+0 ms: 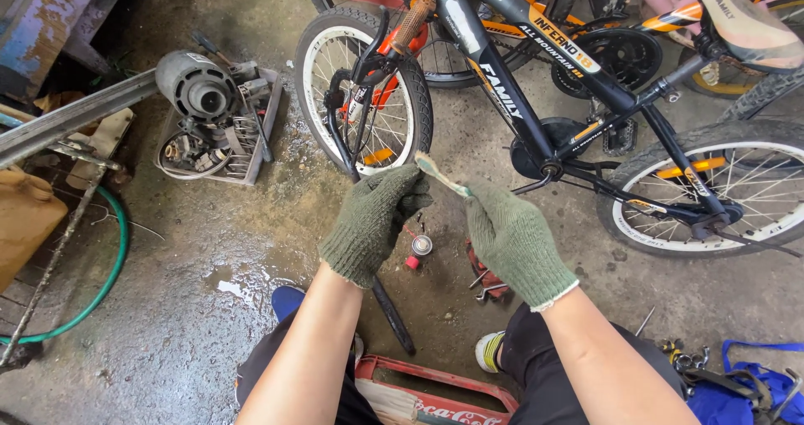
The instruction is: The person removes the handlebar from a bicycle and places it on the floor. They then spray lubricant onto a small metal part and use a toothbrush to scrub it thoroughly.
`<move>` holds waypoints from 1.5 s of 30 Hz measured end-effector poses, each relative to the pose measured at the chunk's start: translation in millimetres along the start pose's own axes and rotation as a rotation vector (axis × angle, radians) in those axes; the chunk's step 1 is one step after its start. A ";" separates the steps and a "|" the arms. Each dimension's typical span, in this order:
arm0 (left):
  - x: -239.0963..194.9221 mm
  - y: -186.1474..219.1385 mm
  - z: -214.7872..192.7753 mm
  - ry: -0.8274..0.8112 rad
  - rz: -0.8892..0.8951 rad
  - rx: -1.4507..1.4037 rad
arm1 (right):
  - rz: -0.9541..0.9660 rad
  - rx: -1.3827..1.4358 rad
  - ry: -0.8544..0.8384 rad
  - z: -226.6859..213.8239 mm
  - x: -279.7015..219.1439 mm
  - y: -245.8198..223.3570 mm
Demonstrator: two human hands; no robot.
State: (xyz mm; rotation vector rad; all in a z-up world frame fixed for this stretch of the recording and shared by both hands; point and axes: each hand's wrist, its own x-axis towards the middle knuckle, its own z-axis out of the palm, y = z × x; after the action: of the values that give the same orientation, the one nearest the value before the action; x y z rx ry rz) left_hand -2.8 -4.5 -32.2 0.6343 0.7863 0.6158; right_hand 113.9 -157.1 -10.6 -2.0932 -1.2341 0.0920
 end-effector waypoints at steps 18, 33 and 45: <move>-12.3 14.6 6.6 -0.039 0.095 0.222 | 0.108 0.117 -0.022 -9.8 2.6 -3.3; -44.4 22.7 30.5 -0.051 0.232 0.593 | 0.672 0.507 -0.108 -15.7 16.2 -33.2; -42.1 12.8 17.4 -0.109 0.422 0.914 | 0.636 0.590 -0.045 -0.6 19.7 -41.3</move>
State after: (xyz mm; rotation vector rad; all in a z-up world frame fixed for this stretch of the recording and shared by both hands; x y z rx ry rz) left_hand -15.8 -30.6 5.0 1.6877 0.8199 0.5758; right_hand 94.1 -129.1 19.8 -1.8631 -0.4316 0.7003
